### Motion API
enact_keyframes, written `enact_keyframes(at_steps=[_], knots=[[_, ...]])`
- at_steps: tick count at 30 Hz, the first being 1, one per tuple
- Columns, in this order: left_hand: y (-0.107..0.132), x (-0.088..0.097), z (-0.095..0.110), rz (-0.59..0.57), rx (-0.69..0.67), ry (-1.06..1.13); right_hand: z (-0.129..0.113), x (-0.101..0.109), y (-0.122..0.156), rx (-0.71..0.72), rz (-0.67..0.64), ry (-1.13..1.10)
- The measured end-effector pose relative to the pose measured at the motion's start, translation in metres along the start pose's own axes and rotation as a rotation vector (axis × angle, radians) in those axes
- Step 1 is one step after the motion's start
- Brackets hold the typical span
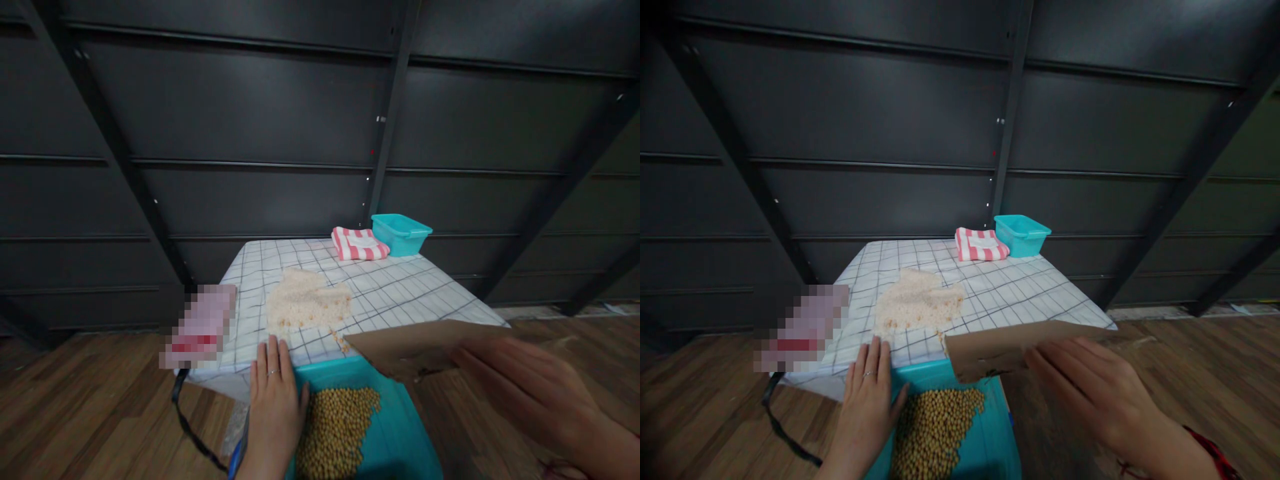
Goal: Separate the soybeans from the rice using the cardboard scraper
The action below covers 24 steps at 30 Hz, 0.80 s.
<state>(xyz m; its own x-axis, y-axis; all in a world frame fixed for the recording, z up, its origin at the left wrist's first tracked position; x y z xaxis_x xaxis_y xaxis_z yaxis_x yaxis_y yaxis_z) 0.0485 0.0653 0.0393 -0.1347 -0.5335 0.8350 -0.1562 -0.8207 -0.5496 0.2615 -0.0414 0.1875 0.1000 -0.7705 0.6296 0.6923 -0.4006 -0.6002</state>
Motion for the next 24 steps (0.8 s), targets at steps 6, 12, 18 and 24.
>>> enact_keyframes(at_steps=[6, 12, 18, 24], knots=[[0.000, 0.005, 0.003, 0.041, -0.029, -0.039, -0.003, -0.005, -0.008, 0.058, -0.030, -0.031], [-0.001, 0.004, 0.002, 0.009, -0.005, -0.008, -0.008, -0.007, -0.002, 0.061, -0.055, -0.051], [-0.001, 0.006, 0.003, 0.034, -0.027, -0.045, -0.010, -0.010, 0.007, 0.066, -0.082, -0.062], [0.000, 0.006, 0.002, 0.064, -0.032, -0.045, -0.004, 0.000, -0.006, 0.024, -0.029, -0.027]])
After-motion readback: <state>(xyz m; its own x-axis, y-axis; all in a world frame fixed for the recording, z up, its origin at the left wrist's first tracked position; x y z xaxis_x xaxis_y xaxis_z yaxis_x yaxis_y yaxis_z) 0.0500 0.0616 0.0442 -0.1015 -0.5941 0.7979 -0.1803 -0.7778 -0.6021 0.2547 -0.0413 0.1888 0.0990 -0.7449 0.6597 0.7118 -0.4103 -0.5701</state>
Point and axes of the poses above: each hand's wrist, its own y-axis away from the middle knuckle, its own x-axis out of the back of the hand, z = x × y, the point moved 8 cm from there along -y, towards the middle knuckle, and after that the axes turned 2 degrees about x, right-handed, at the moved point
